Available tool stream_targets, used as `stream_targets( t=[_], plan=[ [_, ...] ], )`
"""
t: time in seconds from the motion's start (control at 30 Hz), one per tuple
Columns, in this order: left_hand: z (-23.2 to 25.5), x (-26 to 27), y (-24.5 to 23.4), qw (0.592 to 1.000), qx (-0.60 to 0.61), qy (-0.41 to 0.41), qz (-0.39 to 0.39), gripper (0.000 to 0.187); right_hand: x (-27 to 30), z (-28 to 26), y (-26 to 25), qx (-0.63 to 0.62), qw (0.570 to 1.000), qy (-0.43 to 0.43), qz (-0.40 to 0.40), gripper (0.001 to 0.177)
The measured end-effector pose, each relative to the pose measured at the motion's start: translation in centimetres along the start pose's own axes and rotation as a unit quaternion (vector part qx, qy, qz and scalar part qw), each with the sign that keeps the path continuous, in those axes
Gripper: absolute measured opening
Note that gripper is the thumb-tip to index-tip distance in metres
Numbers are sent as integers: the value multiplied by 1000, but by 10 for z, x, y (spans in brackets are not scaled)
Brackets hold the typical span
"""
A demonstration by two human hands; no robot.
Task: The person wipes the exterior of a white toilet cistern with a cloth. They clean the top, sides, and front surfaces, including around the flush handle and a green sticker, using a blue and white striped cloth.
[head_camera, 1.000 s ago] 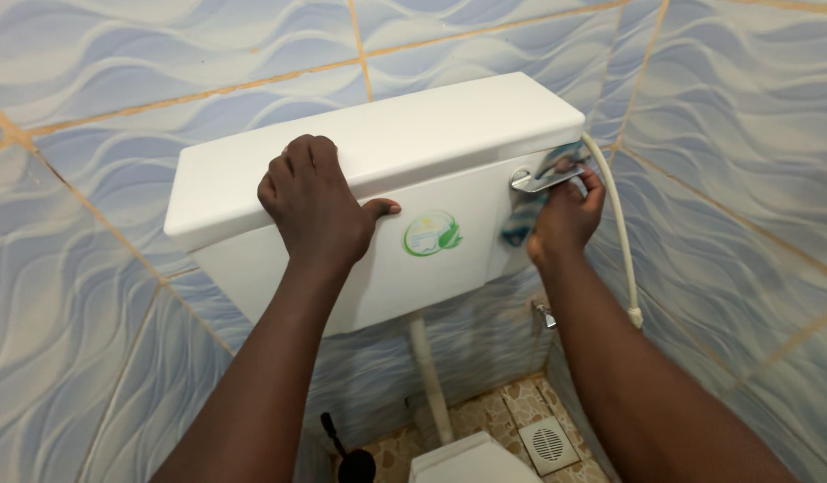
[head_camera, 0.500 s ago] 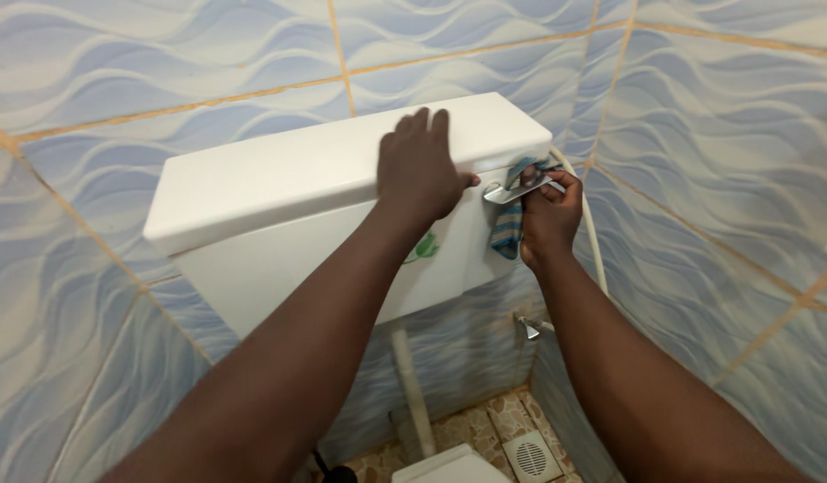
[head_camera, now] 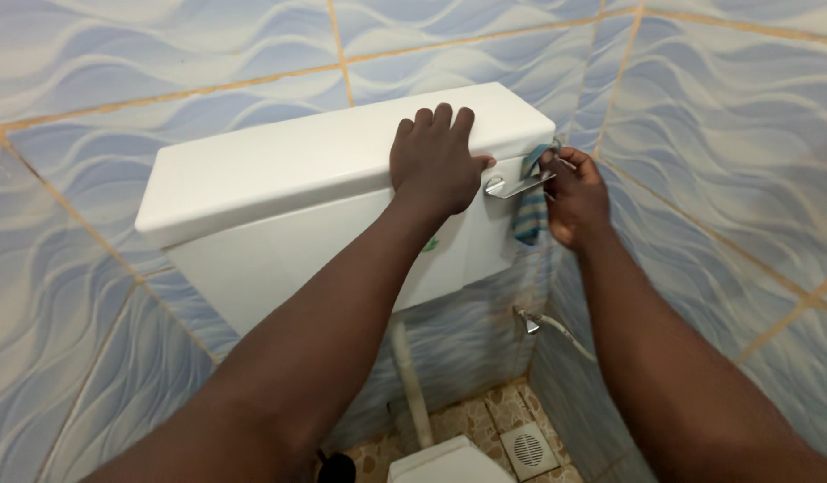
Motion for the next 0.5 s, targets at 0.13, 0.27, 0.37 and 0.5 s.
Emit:
stream_targets(
  t=[0.13, 0.27, 0.37, 0.5],
  plan=[
    [2, 1, -1, 1000, -1, -8, 2, 62, -12, -27, -12, 179, 982, 21, -51, 37],
    [3, -2, -2, 1000, -6, -23, -12, 63, -19, -33, -16, 177, 981, 21, -81, 34],
    [4, -4, -4, 999, -10, -30, -25, 67, -18, -16, -19, 102, 991, 43, -69, 32],
    [6, -3, -8, 998, -30, -34, -41, 69, -14, 28, -30, 0, 998, 34, -51, 36]
  ],
)
Point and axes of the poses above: each hand's wrist, its own x-axis away from the middle knuckle, its own y-axis out of the palm, z = x × y, the point moved 1 cm from there along -x, towards the middle knuckle, and after that the axes turned 12 degrees about x, right-handed, at the moved point
